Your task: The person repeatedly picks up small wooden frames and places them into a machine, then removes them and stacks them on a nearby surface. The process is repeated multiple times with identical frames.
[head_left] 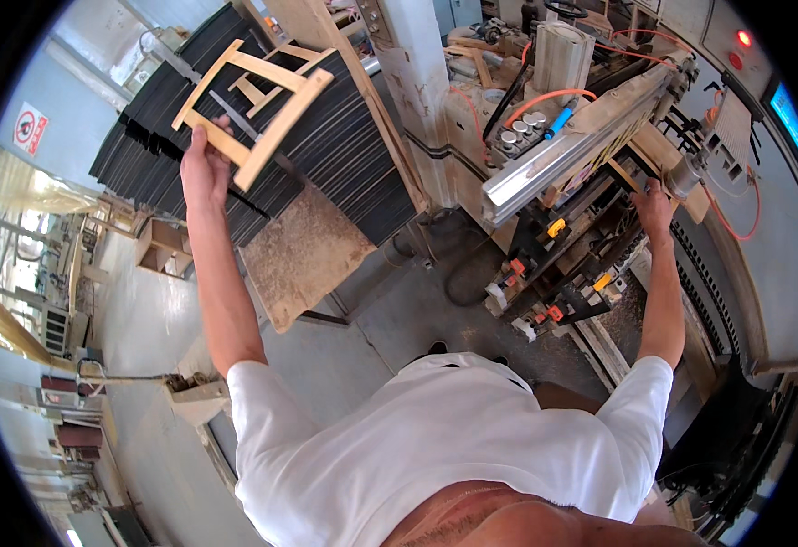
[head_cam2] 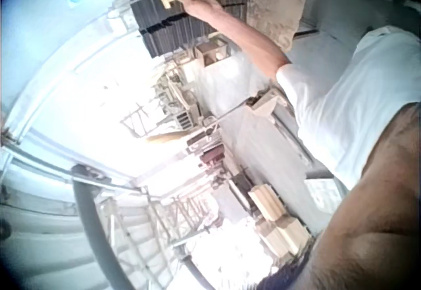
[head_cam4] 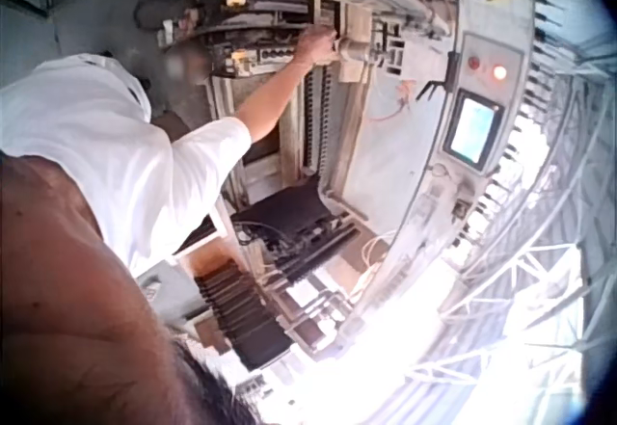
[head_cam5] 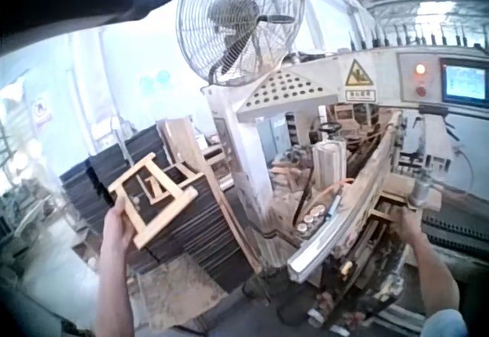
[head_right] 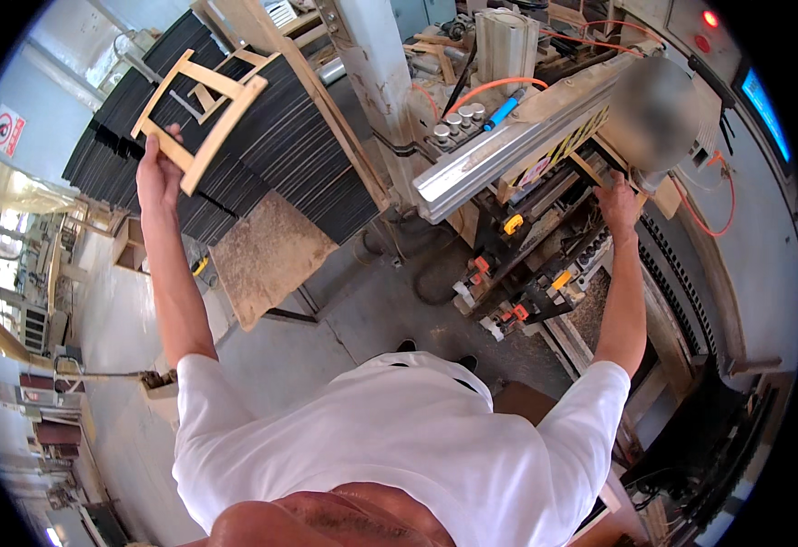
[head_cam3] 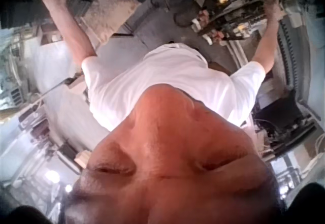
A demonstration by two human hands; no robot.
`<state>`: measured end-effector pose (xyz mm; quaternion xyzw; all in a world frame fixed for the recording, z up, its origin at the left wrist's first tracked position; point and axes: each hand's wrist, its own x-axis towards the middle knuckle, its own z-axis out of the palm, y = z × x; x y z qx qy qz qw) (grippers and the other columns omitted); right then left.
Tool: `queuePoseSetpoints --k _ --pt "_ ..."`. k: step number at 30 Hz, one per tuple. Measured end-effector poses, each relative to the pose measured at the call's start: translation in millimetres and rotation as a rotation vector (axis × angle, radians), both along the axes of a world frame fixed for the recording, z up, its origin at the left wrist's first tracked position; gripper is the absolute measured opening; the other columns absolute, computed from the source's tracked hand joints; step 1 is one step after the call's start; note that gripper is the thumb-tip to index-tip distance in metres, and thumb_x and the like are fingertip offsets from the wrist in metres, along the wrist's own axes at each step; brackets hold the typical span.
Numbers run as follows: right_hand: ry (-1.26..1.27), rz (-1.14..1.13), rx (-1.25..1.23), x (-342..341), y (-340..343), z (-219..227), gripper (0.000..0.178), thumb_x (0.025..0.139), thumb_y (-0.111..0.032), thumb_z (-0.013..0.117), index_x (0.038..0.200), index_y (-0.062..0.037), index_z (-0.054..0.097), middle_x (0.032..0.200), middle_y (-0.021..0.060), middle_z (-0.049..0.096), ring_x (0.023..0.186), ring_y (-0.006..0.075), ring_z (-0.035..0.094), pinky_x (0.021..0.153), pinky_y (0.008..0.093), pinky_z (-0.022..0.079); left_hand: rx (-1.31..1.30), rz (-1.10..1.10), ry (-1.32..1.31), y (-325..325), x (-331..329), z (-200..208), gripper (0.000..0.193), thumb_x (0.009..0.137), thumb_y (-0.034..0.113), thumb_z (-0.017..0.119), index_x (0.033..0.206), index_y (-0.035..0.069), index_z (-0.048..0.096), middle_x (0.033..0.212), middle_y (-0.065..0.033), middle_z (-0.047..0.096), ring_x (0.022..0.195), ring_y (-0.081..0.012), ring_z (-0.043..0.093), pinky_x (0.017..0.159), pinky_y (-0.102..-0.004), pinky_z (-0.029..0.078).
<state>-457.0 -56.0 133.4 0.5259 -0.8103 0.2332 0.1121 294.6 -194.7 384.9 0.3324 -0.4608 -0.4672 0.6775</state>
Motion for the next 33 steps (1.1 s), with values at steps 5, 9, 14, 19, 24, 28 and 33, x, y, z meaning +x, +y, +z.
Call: queuePoseSetpoints --k 5,9,14,19,24,28,33 --pt "-0.208 -0.029 -0.188 83 33 31 0.041 0.087 -0.023 0.068 0.122 -0.0056 0.055 0.100 0.0155 0.069 0.092 0.0330 0.066 0.080 0.0420 0.051 0.177 0.018 -0.053 -108 38 11 0.032 0.101 0.028 0.048 0.114 -0.001 0.053 0.106 -0.0201 0.066 0.091 -0.0248 0.066 0.079 -0.0367 0.057" --pt "-0.390 -0.085 -0.255 140 76 27 0.032 0.089 -0.017 0.066 0.117 -0.0046 0.057 0.097 0.0137 0.070 0.083 0.0258 0.068 0.076 0.0361 0.052 0.357 0.183 -0.612 -147 27 1 0.056 0.091 0.057 0.057 0.084 0.001 0.063 0.065 -0.0024 0.058 0.051 -0.0115 0.054 0.043 -0.0238 0.040" --pt "-0.569 -0.139 -0.353 205 134 11 0.028 0.090 -0.013 0.066 0.115 -0.0025 0.059 0.096 0.0115 0.068 0.081 0.0191 0.065 0.073 0.0336 0.052 0.184 0.298 -0.776 -132 8 -3 0.065 0.092 0.061 0.051 0.080 -0.001 0.065 0.061 -0.0033 0.056 0.050 -0.0102 0.053 0.045 -0.0244 0.042" --pt "-0.689 -0.198 -0.414 249 179 0 0.027 0.090 -0.010 0.065 0.115 -0.0011 0.059 0.098 0.0093 0.069 0.084 0.0151 0.064 0.076 0.0301 0.051 -0.214 0.438 -0.729 -66 -10 1 0.061 0.093 0.051 0.057 0.106 -0.007 0.064 0.086 -0.0112 0.066 0.077 -0.0167 0.061 0.066 -0.0295 0.049" --pt "-0.716 -0.230 -0.449 261 215 -10 0.028 0.091 -0.010 0.064 0.116 -0.0008 0.059 0.098 0.0088 0.068 0.085 0.0143 0.063 0.077 0.0303 0.050 -0.374 0.495 -0.979 -16 -47 -16 0.051 0.087 0.038 0.069 0.114 -0.005 0.063 0.083 -0.0106 0.065 0.073 -0.0175 0.060 0.066 -0.0319 0.049" --pt "-0.702 -0.221 -0.346 269 243 1 0.026 0.091 -0.011 0.063 0.115 -0.0015 0.060 0.097 0.0087 0.068 0.084 0.0156 0.063 0.076 0.0313 0.050 -0.339 0.569 -1.011 -19 -50 -16 0.047 0.085 0.033 0.072 0.114 -0.003 0.064 0.080 -0.0102 0.064 0.071 -0.0182 0.060 0.067 -0.0334 0.049" --pt "-0.645 -0.215 -0.305 270 291 15 0.025 0.090 -0.011 0.065 0.113 -0.0031 0.061 0.095 0.0093 0.068 0.083 0.0188 0.065 0.073 0.0319 0.051 -0.325 0.626 -1.062 -26 -50 -16 0.049 0.083 0.035 0.073 0.113 -0.002 0.065 0.085 -0.0161 0.067 0.076 -0.0252 0.065 0.069 -0.0373 0.050"
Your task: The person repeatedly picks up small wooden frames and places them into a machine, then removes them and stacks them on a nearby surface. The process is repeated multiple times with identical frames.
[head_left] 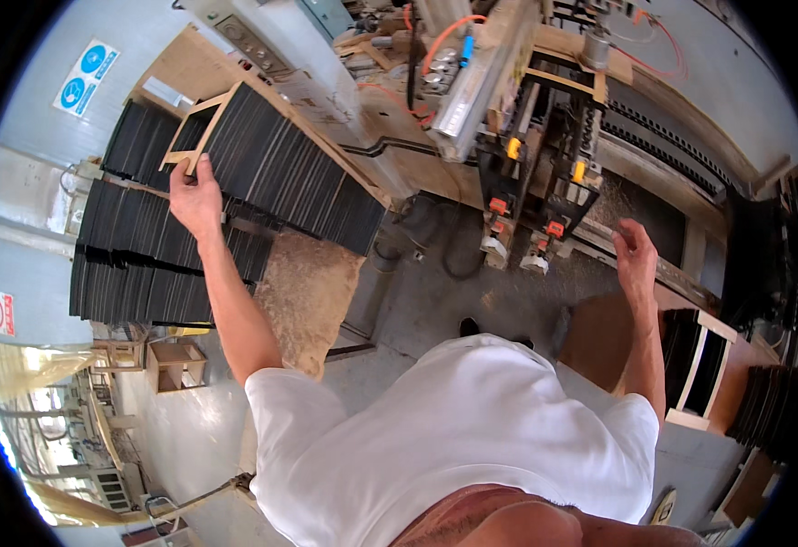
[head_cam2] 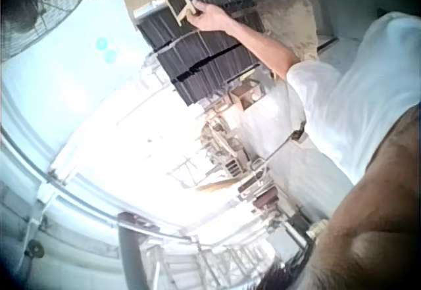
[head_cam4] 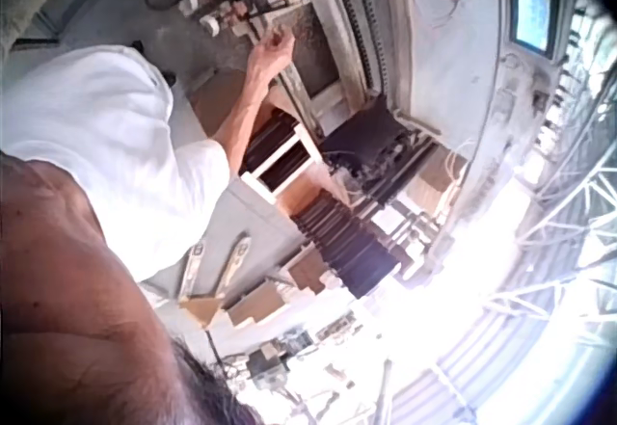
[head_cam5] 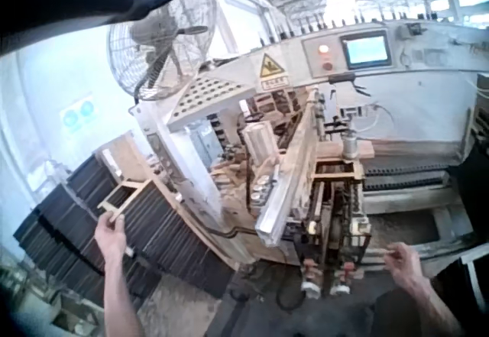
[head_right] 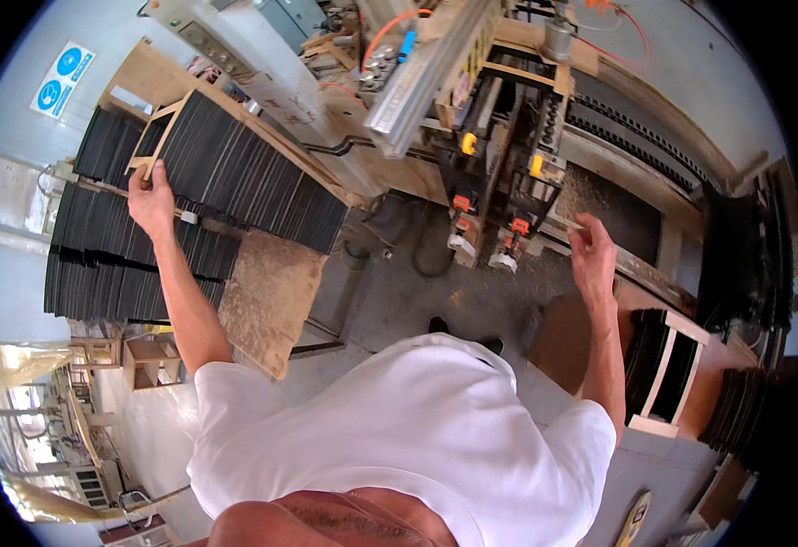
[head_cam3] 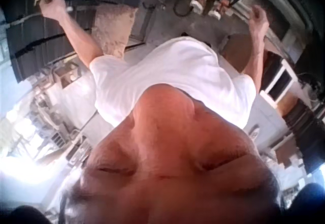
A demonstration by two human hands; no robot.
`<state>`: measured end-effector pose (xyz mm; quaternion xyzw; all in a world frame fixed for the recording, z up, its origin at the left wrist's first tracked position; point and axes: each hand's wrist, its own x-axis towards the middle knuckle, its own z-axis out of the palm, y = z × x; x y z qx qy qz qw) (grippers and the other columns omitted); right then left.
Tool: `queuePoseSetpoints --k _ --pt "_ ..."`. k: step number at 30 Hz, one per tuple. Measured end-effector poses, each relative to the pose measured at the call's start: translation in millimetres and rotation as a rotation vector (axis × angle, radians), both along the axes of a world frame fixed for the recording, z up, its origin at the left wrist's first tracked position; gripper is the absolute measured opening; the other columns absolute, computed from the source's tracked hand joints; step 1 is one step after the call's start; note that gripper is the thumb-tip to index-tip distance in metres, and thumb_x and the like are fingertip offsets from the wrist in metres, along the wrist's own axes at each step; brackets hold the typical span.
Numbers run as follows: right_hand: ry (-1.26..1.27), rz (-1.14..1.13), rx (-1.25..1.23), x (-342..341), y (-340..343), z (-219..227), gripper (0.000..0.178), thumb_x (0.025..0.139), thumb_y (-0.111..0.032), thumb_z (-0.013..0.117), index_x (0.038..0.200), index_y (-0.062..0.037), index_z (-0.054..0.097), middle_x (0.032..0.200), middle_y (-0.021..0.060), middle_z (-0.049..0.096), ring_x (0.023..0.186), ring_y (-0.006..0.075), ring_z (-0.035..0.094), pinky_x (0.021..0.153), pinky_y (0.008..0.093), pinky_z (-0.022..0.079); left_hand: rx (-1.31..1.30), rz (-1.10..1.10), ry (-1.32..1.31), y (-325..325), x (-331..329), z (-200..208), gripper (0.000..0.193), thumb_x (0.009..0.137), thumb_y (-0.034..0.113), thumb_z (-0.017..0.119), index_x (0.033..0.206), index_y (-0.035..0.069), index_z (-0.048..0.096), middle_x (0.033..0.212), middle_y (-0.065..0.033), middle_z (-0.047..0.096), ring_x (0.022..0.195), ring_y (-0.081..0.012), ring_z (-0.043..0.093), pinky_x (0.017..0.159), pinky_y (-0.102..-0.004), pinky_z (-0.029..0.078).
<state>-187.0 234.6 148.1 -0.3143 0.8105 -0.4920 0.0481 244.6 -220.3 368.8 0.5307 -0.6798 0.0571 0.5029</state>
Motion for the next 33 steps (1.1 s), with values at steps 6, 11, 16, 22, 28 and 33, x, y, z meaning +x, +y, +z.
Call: queuePoseSetpoints --k 6,11,16,22,28,33 --pt "0.256 -0.016 0.051 -10 73 40 0.028 0.085 -0.007 0.068 0.112 -0.0046 0.061 0.103 0.0129 0.066 0.087 0.0273 0.066 0.070 0.0350 0.052 -0.221 0.002 -0.038 22 0 -15 0.056 0.087 0.035 0.070 0.120 -0.008 0.057 0.114 -0.0246 0.063 0.106 -0.0327 0.062 0.088 -0.0417 0.049" --pt "0.434 -0.242 0.221 -14 166 73 0.029 0.084 -0.008 0.067 0.112 -0.0049 0.060 0.111 0.0132 0.065 0.100 0.0323 0.063 0.077 0.0387 0.051 -0.241 -0.434 0.189 127 -85 -74 0.020 0.096 0.012 0.055 0.107 -0.004 0.060 0.102 -0.0132 0.064 0.088 -0.0206 0.062 0.078 -0.0306 0.051" --pt "0.328 -0.481 0.592 1 251 58 0.026 0.082 -0.015 0.068 0.104 -0.0033 0.058 0.101 0.0158 0.064 0.097 0.0352 0.060 0.081 0.0450 0.048 0.524 -0.918 0.383 247 -210 -188 0.019 0.096 0.013 0.057 0.107 -0.001 0.063 0.093 -0.0089 0.068 0.087 -0.0152 0.065 0.081 -0.0281 0.053" --pt "0.009 -0.615 0.630 46 281 11 0.023 0.083 -0.017 0.068 0.102 -0.0083 0.058 0.091 0.0147 0.064 0.088 0.0369 0.062 0.073 0.0457 0.048 1.131 -1.130 0.438 232 -336 -268 0.031 0.098 0.022 0.057 0.117 -0.002 0.059 0.104 -0.0113 0.067 0.090 -0.0174 0.066 0.079 -0.0297 0.056" --pt "0.000 -0.753 0.582 50 269 -1 0.020 0.084 -0.017 0.067 0.100 -0.0075 0.058 0.087 0.0138 0.065 0.086 0.0361 0.062 0.073 0.0442 0.048 1.488 -1.061 0.695 142 -465 -307 0.033 0.098 0.030 0.057 0.117 0.002 0.056 0.103 -0.0080 0.065 0.092 -0.0212 0.065 0.083 -0.0382 0.055" --pt "0.196 -0.884 0.499 46 266 8 0.021 0.087 -0.011 0.061 0.107 -0.0078 0.060 0.083 0.0129 0.063 0.081 0.0319 0.060 0.073 0.0426 0.047 1.592 -1.058 0.854 100 -554 -311 0.057 0.096 0.040 0.058 0.133 -0.002 0.045 0.124 -0.0150 0.057 0.112 -0.0290 0.059 0.094 -0.0436 0.051"
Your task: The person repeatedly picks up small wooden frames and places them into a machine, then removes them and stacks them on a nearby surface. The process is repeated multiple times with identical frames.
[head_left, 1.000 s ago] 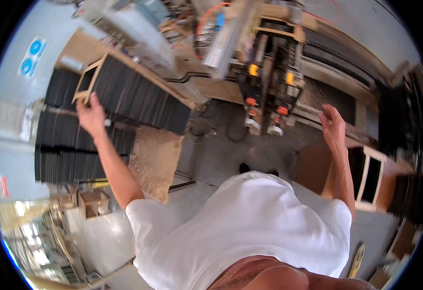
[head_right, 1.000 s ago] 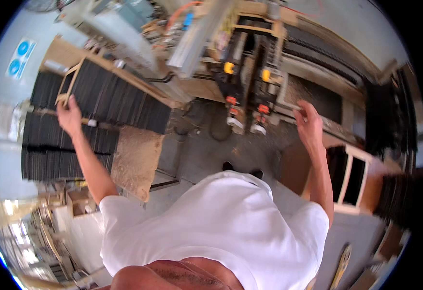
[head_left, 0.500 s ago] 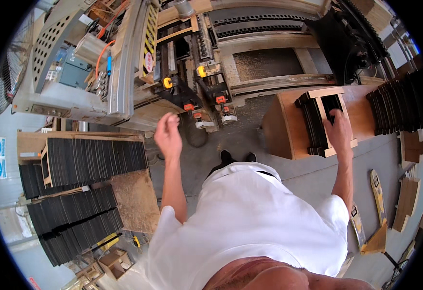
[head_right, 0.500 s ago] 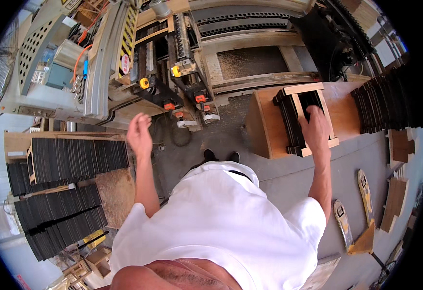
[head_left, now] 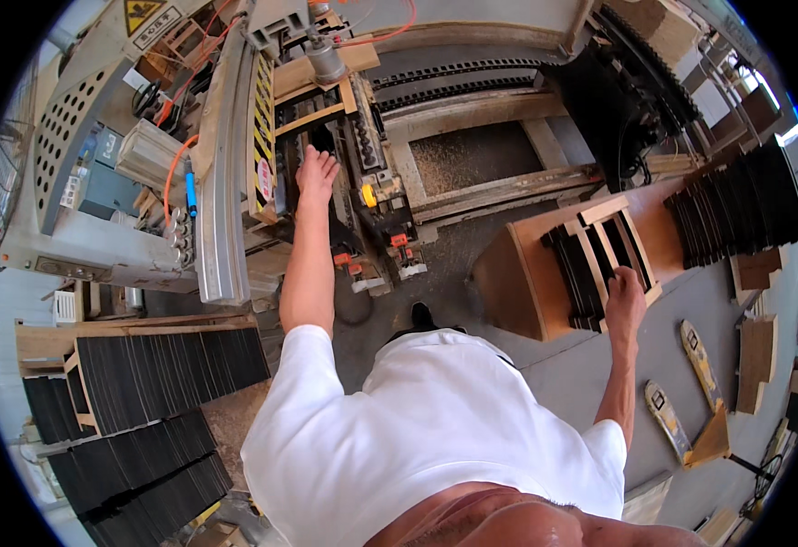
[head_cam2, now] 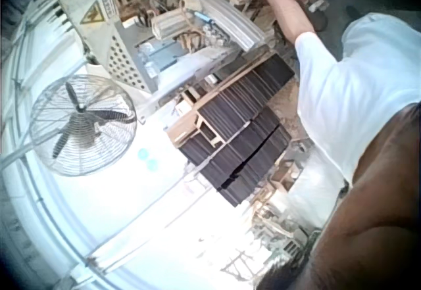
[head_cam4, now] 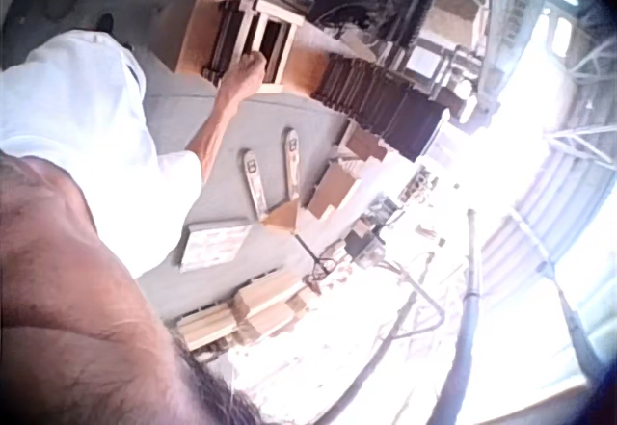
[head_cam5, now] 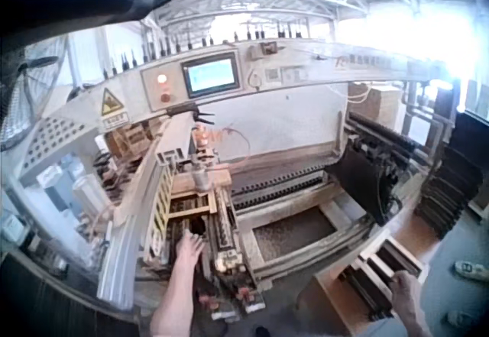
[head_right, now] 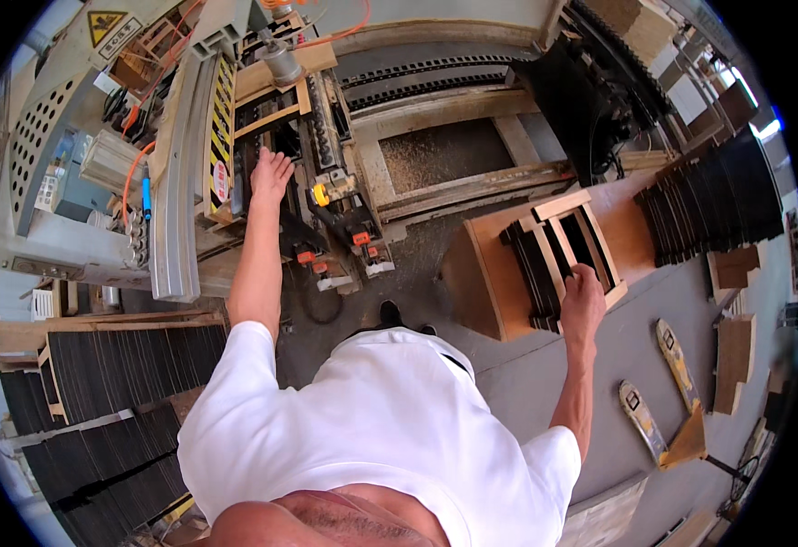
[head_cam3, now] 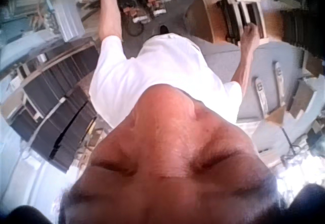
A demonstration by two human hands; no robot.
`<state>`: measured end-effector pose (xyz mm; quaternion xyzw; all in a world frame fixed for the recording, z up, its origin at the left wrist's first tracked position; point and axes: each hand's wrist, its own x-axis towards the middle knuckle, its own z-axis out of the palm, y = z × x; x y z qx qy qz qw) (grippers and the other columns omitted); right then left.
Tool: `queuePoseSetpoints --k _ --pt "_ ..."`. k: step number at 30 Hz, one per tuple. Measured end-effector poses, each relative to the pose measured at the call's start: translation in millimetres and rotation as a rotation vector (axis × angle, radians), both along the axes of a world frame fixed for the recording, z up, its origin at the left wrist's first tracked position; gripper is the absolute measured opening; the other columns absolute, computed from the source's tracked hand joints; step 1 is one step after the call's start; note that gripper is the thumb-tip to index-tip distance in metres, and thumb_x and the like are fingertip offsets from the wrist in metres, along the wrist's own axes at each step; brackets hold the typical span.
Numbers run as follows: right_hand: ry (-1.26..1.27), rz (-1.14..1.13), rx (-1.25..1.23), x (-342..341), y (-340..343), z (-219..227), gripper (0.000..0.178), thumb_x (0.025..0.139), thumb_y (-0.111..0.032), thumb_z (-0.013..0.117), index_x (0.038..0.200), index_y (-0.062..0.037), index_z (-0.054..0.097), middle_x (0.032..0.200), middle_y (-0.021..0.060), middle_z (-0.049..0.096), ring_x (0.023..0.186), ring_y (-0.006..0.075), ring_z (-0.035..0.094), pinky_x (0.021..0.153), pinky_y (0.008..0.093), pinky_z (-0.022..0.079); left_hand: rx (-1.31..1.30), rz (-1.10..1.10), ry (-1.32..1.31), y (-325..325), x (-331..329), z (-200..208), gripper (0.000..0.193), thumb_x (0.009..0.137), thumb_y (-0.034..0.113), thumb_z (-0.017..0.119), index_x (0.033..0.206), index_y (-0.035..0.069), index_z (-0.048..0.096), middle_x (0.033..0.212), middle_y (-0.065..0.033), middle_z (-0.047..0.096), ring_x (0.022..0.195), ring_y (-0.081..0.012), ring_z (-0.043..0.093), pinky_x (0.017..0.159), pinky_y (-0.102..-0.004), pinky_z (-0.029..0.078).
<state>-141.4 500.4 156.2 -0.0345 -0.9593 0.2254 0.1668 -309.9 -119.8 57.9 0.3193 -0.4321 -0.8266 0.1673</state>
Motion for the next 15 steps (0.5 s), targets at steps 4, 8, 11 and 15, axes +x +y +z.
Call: queuePoseSetpoints --k 4,8,11,15 --pt "0.003 -0.015 -0.154 -8 -38 45 0.018 0.087 -0.006 0.062 0.105 -0.0064 0.062 0.077 0.0092 0.058 0.069 0.0229 0.056 0.066 0.0342 0.046 0.084 0.019 0.131 -24 -45 1 0.082 0.094 0.048 0.057 0.147 -0.004 0.022 0.146 -0.0233 0.037 0.130 -0.0369 0.044 0.104 -0.0471 0.044" --pt "-0.011 0.043 -0.229 -16 -83 68 0.019 0.086 -0.001 0.064 0.105 -0.0044 0.062 0.079 0.0066 0.058 0.069 0.0171 0.054 0.066 0.0297 0.046 0.210 0.057 0.209 -28 -73 8 0.092 0.094 0.046 0.058 0.150 -0.004 0.006 0.153 -0.0282 0.020 0.138 -0.0406 0.031 0.110 -0.0488 0.038" --pt "0.033 0.222 -0.251 -31 -101 53 0.021 0.085 0.001 0.066 0.105 -0.0046 0.062 0.090 0.0085 0.063 0.074 0.0188 0.059 0.067 0.0294 0.049 0.257 0.103 0.225 -29 -86 7 0.087 0.094 0.042 0.059 0.149 -0.005 0.009 0.151 -0.0301 0.020 0.138 -0.0420 0.030 0.109 -0.0512 0.039" --pt "0.019 0.394 -0.204 -57 -157 73 0.021 0.083 0.001 0.066 0.103 -0.0046 0.062 0.091 0.0112 0.063 0.076 0.0240 0.061 0.067 0.0325 0.050 0.299 0.186 0.192 -55 -102 -7 0.070 0.095 0.030 0.061 0.143 -0.005 0.024 0.143 -0.0288 0.029 0.134 -0.0407 0.035 0.102 -0.0528 0.047"
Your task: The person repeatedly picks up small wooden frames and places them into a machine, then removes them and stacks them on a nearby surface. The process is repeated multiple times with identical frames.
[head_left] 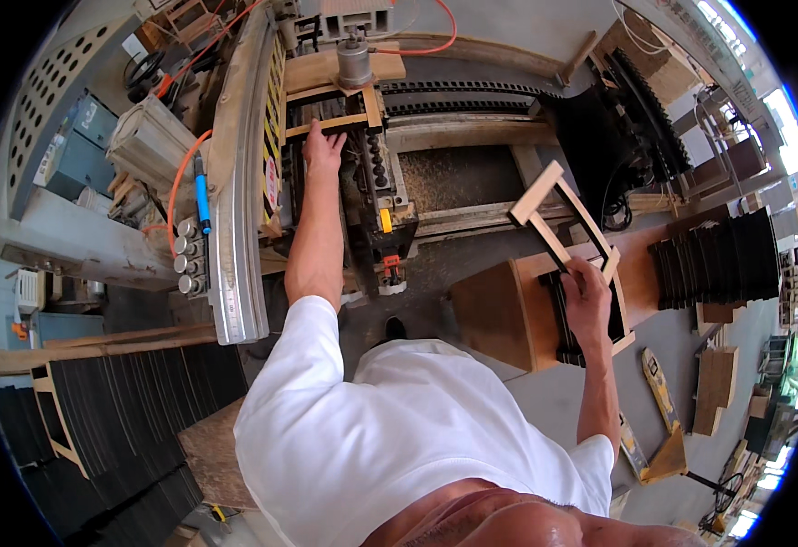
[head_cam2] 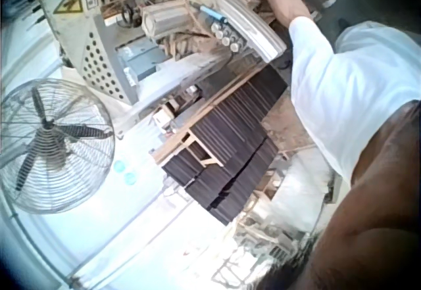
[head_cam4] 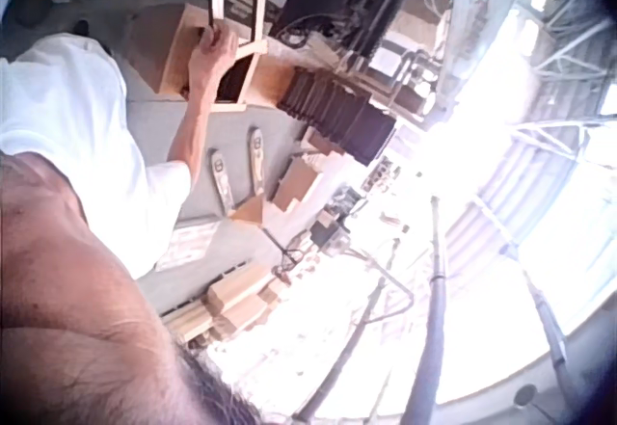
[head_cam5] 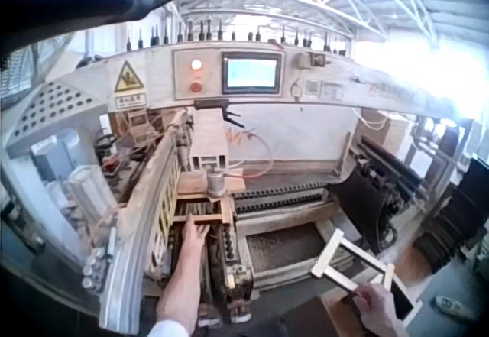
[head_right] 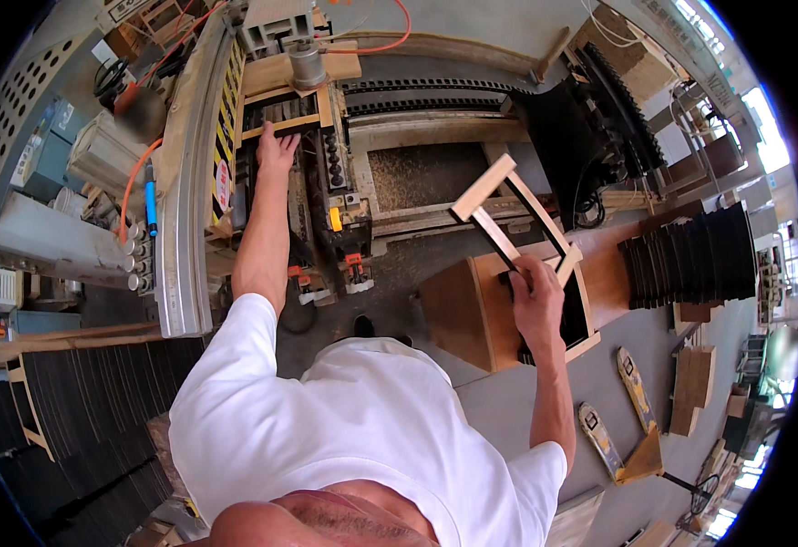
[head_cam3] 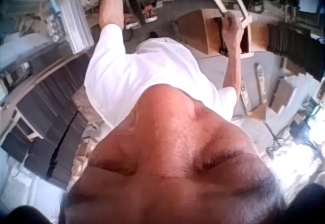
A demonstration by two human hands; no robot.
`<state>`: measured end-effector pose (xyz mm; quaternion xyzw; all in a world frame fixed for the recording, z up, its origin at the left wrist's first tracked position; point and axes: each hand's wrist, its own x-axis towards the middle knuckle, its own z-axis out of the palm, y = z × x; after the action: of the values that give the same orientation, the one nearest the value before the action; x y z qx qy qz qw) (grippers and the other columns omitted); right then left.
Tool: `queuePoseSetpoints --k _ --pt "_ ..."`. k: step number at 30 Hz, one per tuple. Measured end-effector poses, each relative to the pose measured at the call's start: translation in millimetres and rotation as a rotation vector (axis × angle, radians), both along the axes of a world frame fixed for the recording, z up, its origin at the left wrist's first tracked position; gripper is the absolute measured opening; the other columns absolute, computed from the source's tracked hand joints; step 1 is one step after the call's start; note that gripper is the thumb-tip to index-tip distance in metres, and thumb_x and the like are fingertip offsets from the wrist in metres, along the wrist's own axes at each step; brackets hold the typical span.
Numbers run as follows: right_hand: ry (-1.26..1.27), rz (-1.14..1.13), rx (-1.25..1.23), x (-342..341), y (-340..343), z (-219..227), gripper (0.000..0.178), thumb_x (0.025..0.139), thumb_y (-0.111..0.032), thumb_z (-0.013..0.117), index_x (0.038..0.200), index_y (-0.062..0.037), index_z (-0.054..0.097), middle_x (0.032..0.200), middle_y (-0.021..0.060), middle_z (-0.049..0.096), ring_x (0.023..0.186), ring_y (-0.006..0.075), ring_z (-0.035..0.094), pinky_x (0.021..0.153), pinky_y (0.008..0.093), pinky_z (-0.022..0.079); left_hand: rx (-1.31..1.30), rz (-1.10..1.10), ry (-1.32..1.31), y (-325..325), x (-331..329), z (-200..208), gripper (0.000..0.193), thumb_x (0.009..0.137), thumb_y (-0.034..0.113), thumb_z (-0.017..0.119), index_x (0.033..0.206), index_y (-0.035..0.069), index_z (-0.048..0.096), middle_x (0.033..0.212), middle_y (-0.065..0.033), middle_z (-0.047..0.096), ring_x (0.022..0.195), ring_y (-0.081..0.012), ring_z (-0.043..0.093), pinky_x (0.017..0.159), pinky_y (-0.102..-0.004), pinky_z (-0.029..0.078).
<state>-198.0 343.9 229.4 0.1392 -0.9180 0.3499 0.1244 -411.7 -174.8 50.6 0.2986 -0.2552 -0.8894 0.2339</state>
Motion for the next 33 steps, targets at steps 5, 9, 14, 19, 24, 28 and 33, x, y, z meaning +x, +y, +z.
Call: queuePoseSetpoints --k 5,9,14,19,24,28,33 --pt "0.071 0.219 0.090 -52 -63 -3 0.020 0.079 0.001 0.067 0.097 -0.0054 0.061 0.091 0.0113 0.064 0.087 0.0318 0.061 0.075 0.0391 0.049 0.002 -0.057 0.001 10 17 -4 0.058 0.098 0.021 0.056 0.142 -0.004 0.028 0.148 -0.0256 0.023 0.135 -0.0391 0.034 0.103 -0.0534 0.046" --pt "0.198 0.444 0.131 -100 -138 -13 0.017 0.079 -0.002 0.065 0.095 -0.0066 0.061 0.089 0.0103 0.064 0.088 0.0317 0.060 0.078 0.0415 0.049 0.047 -0.075 0.009 42 67 -6 0.048 0.095 0.020 0.060 0.133 -0.003 0.042 0.131 -0.0215 0.045 0.122 -0.0361 0.048 0.096 -0.0490 0.052" --pt "0.313 0.716 0.145 -152 -241 -65 0.015 0.079 -0.007 0.064 0.094 -0.0064 0.062 0.090 0.0085 0.066 0.091 0.0314 0.060 0.082 0.0416 0.048 0.090 -0.204 0.186 74 134 -18 0.021 0.091 0.007 0.055 0.111 0.001 0.053 0.110 -0.0132 0.059 0.104 -0.0283 0.058 0.094 -0.0460 0.048" --pt "0.275 0.861 0.242 -169 -301 -97 0.019 0.081 -0.012 0.065 0.099 -0.0076 0.060 0.096 0.0100 0.067 0.097 0.0328 0.059 0.086 0.0437 0.045 0.054 -0.219 0.267 90 155 -5 0.018 0.089 0.003 0.053 0.107 0.005 0.057 0.103 -0.0076 0.061 0.103 -0.0251 0.058 0.100 -0.0460 0.043" --pt "0.187 0.911 0.282 -175 -308 -99 0.023 0.080 -0.013 0.067 0.100 -0.0079 0.056 0.093 0.0125 0.067 0.096 0.0333 0.060 0.085 0.0445 0.045 0.091 -0.155 0.348 89 150 -16 0.019 0.094 0.009 0.057 0.112 0.006 0.055 0.109 -0.0070 0.060 0.108 -0.0243 0.056 0.103 -0.0473 0.041" --pt "0.196 0.955 0.221 -204 -323 -101 0.021 0.080 -0.011 0.066 0.097 -0.0071 0.055 0.087 0.0146 0.066 0.090 0.0358 0.061 0.081 0.0450 0.046 0.032 -0.017 0.240 100 158 -19 0.029 0.097 0.013 0.054 0.125 0.007 0.050 0.125 -0.0088 0.056 0.118 -0.0270 0.053 0.105 -0.0481 0.039" --pt "0.249 0.958 0.153 -252 -358 -123 0.022 0.078 -0.009 0.065 0.097 -0.0057 0.053 0.087 0.0169 0.066 0.087 0.0386 0.061 0.079 0.0472 0.046 -0.009 -0.041 0.150 142 224 5 0.036 0.100 0.010 0.048 0.136 0.007 0.044 0.135 -0.0091 0.053 0.129 -0.0260 0.048 0.107 -0.0447 0.038"
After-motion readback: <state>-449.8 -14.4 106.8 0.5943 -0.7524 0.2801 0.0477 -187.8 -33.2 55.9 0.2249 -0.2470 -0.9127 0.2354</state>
